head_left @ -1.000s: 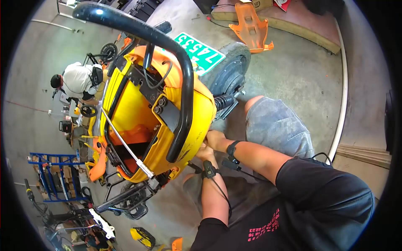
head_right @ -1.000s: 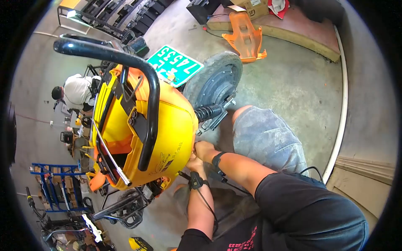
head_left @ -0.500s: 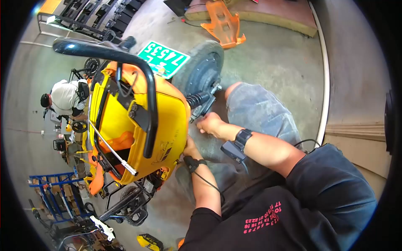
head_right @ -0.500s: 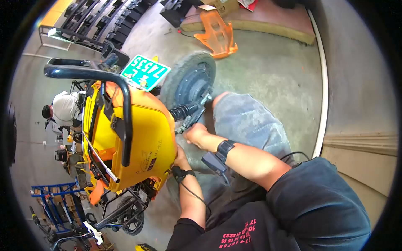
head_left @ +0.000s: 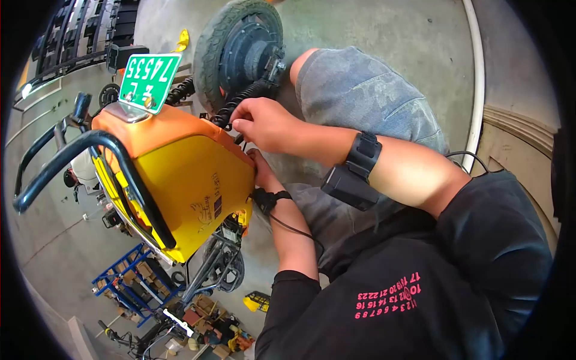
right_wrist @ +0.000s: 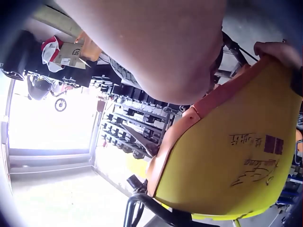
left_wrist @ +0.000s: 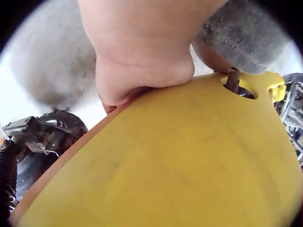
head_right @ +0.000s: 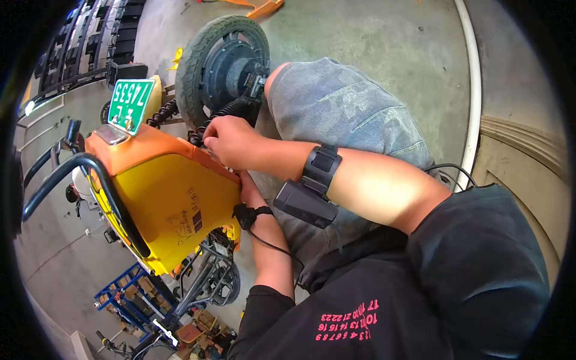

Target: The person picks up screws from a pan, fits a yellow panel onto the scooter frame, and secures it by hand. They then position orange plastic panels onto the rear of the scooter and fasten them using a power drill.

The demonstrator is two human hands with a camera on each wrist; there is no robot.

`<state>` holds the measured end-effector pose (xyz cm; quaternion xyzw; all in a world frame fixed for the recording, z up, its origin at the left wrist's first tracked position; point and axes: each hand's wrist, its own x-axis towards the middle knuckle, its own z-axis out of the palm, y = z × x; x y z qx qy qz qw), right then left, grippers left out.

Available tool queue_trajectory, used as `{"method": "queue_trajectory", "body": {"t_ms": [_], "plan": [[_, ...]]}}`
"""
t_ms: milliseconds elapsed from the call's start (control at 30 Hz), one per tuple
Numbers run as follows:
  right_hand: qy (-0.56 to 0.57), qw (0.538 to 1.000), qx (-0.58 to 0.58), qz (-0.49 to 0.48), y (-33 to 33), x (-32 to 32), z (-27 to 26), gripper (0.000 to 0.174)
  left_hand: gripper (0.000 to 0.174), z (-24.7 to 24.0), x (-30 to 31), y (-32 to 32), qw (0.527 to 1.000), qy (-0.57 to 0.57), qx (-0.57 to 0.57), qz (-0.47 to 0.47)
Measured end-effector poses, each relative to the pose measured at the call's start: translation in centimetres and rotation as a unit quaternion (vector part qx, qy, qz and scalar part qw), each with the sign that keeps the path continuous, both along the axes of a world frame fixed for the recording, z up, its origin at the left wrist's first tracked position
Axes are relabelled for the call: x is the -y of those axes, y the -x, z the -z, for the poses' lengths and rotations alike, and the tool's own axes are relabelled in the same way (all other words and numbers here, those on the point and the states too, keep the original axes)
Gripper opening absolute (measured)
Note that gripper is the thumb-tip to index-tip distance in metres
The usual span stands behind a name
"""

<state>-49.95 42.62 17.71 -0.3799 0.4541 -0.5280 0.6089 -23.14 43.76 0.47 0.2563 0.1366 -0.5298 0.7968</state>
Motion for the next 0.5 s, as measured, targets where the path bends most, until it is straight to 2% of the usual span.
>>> {"method": "queue_trajectory", "body": {"t_ms": [133,167,333,400,500], "plan": [[0.033,0.999,-0.015,0.023,0.0,-0.9,-1.2,0.016,0.027,0.4,-1.4,0.6,0.999,-0.024,0.010,0.019],[0.017,0.999,0.037,0.013,-0.3,-1.2,-1.4,0.016,0.027,0.3,-1.9,0.7,0.999,-0.032,0.013,0.020],[-0.051,0.997,0.057,0.023,0.3,-1.6,-2.3,0.017,0.027,0.1,-3.4,2.0,0.998,-0.059,0.027,0.024],[-0.032,0.999,0.029,0.005,0.8,-1.3,-2.4,0.017,0.027,0.1,-3.7,2.4,0.997,-0.069,0.032,0.027],[-0.002,0.998,0.065,0.013,0.7,-0.9,-1.8,0.016,0.027,0.0,-4.1,3.0,0.995,-0.082,0.041,0.036]]}}
